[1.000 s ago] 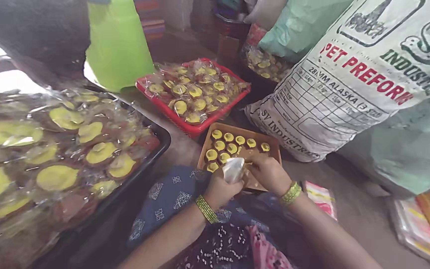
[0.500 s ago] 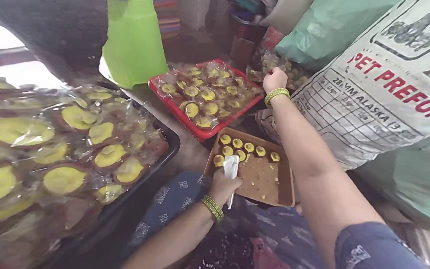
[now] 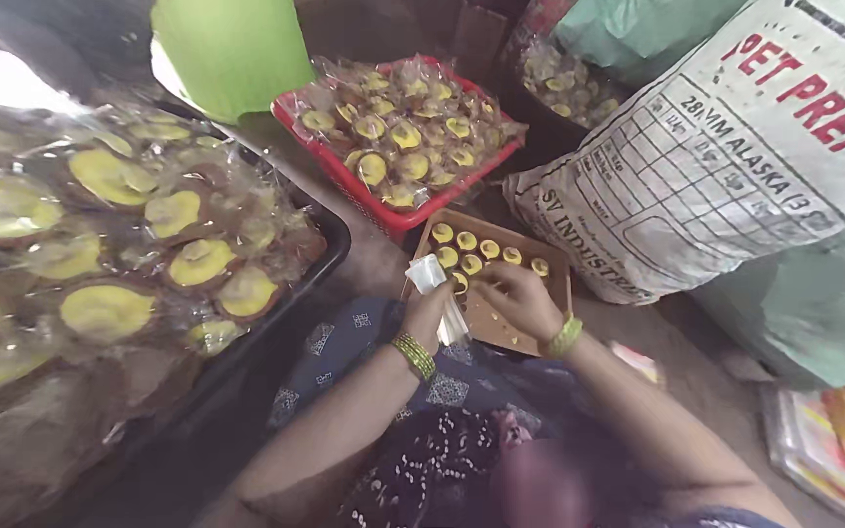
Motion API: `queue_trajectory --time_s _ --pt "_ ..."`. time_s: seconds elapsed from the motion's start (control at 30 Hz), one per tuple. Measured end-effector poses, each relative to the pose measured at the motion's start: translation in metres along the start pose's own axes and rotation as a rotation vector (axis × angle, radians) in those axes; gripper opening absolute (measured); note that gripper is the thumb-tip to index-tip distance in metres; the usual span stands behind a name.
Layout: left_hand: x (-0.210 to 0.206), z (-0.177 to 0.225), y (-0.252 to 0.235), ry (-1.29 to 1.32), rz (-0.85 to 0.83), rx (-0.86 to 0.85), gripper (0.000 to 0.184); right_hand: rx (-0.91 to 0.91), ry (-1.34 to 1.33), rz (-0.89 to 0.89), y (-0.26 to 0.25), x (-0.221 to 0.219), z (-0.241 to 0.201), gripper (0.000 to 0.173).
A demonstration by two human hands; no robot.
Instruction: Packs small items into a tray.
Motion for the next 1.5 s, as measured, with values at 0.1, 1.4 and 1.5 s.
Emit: queue_trajectory --time_s 0.1,1.4,1.5 --pt "-0.004 -0.003 0.002 0.004 -0.012 0.042 0.042 0.374 0.211 -0.081 0.06 -0.015 -0.02 0.029" --pt "-0.002 -0.002 0.013 0.036 0.313 -0.475 0.031 -0.642 -0.747 0.565 0.077 0.042 -0.003 0.016" --pt "-0.003 -0.002 0.037 -0.198 0.113 -0.936 0.039 -0.696 -0.686 0.565 0.076 0.042 0.007 0.02"
Point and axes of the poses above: each hand's wrist, its own y-axis away from the middle knuckle, its own x-axis out of the back of the hand, z = x × y, the point moved 2 cm from there along -y, towards the middle knuckle, and after that the axes turned 11 degrees about z, right-handed, at the moved point
